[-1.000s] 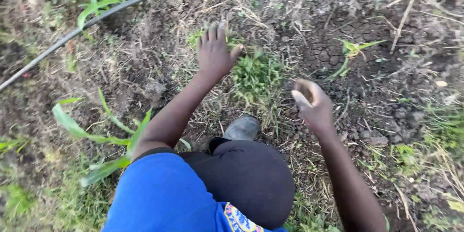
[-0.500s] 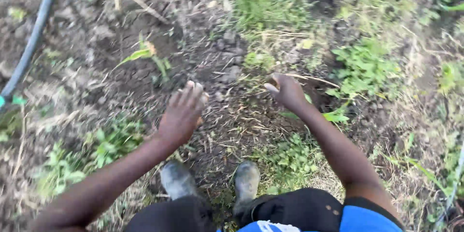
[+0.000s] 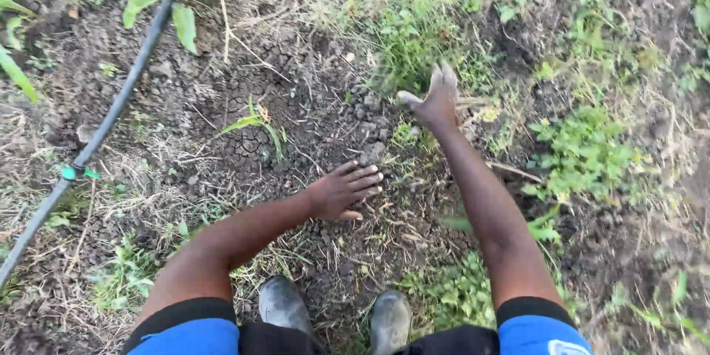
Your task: Hand-weeding a garden bed around young corn plants to remove grass and other weeds.
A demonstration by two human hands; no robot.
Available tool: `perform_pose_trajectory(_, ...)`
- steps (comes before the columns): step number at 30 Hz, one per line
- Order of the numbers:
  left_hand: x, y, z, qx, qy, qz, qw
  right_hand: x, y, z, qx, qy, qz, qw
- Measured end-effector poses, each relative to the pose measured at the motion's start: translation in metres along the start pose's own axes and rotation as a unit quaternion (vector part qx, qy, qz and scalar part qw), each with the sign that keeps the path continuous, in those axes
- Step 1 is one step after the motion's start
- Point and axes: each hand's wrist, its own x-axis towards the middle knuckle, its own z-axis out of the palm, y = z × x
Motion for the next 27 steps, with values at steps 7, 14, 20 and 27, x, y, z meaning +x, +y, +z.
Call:
perform_pose_trajectory(7,0.001,-0.009,0.001,-0.088,0.032,-0.007,0.996,0.017,-0.121,-0.016,-0.060,-0.025,-0.068,0.996)
perform_pose_trajectory(14,0.013,-0.022,0.051,-0.115,0.128,0.005,0.985,0.119,-0.051,0.095,0.490,0.180,-0.020,0.853)
perform_pose_trajectory(20,0.009,-0.018,0.022,-0.116,0.026,-0.012,0.993,0.174,-0.009,0.130,0.452,0.031,-0.037,0.891)
perform_pose_trajectory(27,0.008,-0.017,0.036,-0.077,0.083,-0.012,0.994,0.116,-0.028,0.089,0.309,-0.006,-0.123,0.943)
